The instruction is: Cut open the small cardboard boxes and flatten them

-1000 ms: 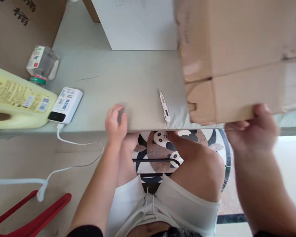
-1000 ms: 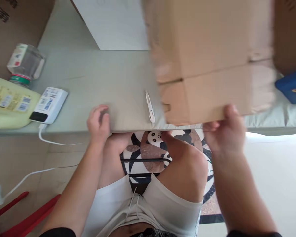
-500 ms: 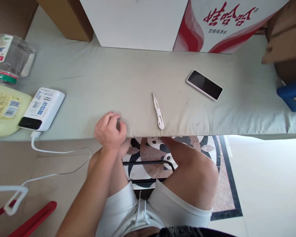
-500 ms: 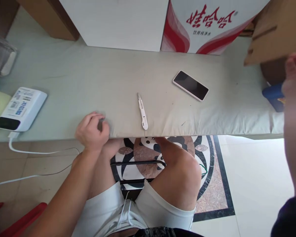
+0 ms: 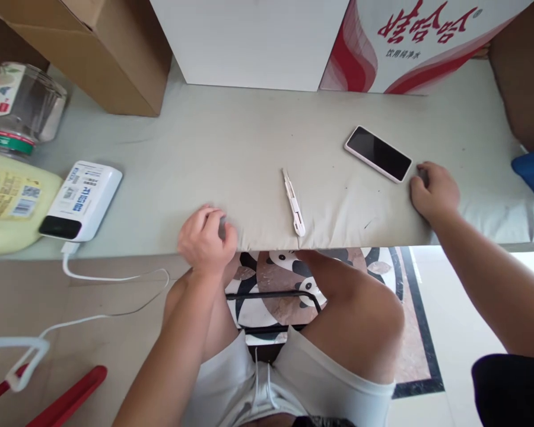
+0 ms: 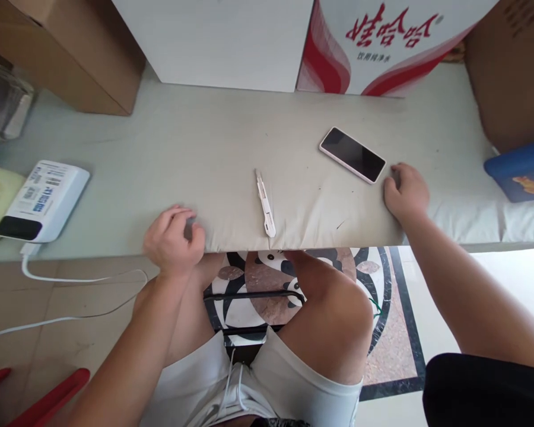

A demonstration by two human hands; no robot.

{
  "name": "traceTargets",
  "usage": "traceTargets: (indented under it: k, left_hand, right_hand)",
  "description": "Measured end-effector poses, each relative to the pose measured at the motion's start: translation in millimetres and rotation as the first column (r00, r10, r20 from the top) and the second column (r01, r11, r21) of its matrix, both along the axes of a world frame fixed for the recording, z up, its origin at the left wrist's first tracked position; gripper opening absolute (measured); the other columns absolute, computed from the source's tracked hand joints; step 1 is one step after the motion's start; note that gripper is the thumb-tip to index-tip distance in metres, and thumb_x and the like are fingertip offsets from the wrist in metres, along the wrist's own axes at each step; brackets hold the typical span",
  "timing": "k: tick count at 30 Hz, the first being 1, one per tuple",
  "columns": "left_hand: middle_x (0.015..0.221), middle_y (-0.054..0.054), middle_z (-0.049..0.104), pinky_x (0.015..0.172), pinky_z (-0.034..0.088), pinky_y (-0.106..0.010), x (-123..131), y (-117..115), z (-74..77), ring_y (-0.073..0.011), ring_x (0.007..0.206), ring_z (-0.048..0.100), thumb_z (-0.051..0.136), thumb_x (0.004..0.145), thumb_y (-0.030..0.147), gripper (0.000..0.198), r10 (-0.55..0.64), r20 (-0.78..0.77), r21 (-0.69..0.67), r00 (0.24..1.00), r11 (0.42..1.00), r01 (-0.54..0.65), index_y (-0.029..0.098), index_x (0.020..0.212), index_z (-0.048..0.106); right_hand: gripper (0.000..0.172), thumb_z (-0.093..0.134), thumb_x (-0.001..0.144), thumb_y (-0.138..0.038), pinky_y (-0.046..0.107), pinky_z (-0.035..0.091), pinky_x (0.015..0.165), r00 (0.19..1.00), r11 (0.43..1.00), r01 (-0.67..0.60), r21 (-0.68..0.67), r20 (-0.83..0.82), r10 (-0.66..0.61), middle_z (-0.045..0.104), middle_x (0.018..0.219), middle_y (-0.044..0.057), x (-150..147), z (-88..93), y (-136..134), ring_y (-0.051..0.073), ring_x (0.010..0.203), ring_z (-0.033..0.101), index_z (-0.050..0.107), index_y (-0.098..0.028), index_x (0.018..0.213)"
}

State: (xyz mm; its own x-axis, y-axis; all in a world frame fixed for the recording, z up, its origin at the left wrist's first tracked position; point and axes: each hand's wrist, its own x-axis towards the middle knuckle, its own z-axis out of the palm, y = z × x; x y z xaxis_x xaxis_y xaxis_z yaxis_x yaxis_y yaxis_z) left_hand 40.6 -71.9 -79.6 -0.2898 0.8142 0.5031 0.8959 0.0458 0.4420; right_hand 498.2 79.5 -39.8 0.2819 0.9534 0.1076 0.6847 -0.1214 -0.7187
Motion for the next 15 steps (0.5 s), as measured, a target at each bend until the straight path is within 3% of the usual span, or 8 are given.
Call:
traceTargets:
  k: [4,10,15]
  left_hand:
    - [0.1,-0.008,0.076,0.086,0.049,-0.039,2,-2,4.8,-0.0287,0.109,0.071,0.059,0.076,0.024,0.02,0.001,-0.035,-0.029,0.999,1.0,-0.002,0.019,0.089,0.073]
    - [0.11,-0.011,0.074,0.092,0.047,-0.042,4,-4,15.7,-0.0297,0.11,0.068,0.058,0.079,0.023,0.021,0.005,0.006,-0.186,1.0,0.982,-0.003,0.02,0.094,0.072]
    - [0.113,-0.013,0.072,0.093,0.047,-0.045,7,-4,22.3,-0.0316,0.108,0.066,0.055,0.08,0.021,0.023,0.021,-0.047,-0.248,0.999,0.968,-0.032,0.019,0.096,0.07]
  right_hand:
    - [0.02,0.059,0.079,-0.008,0.047,0.027,0.11,0.991,1.0,0.007,-0.002,0.133,-0.007,0.058,0.11,0.013,-7,5.7,-6,0.028,0.115,0.049,0.058,-0.027,0.083]
    - [0.021,0.063,0.078,-0.006,0.049,0.035,0.102,0.985,0.999,0.026,-0.042,0.17,-0.019,0.062,0.11,0.016,-12,9.9,-4,0.029,0.119,0.055,0.059,-0.027,0.08]
    - [0.025,0.064,0.081,-0.003,0.05,0.035,0.102,0.971,0.988,0.12,-0.093,0.22,-0.097,0.062,0.133,0.024,-11,6.5,-4,0.032,0.137,0.053,0.069,-0.022,0.097]
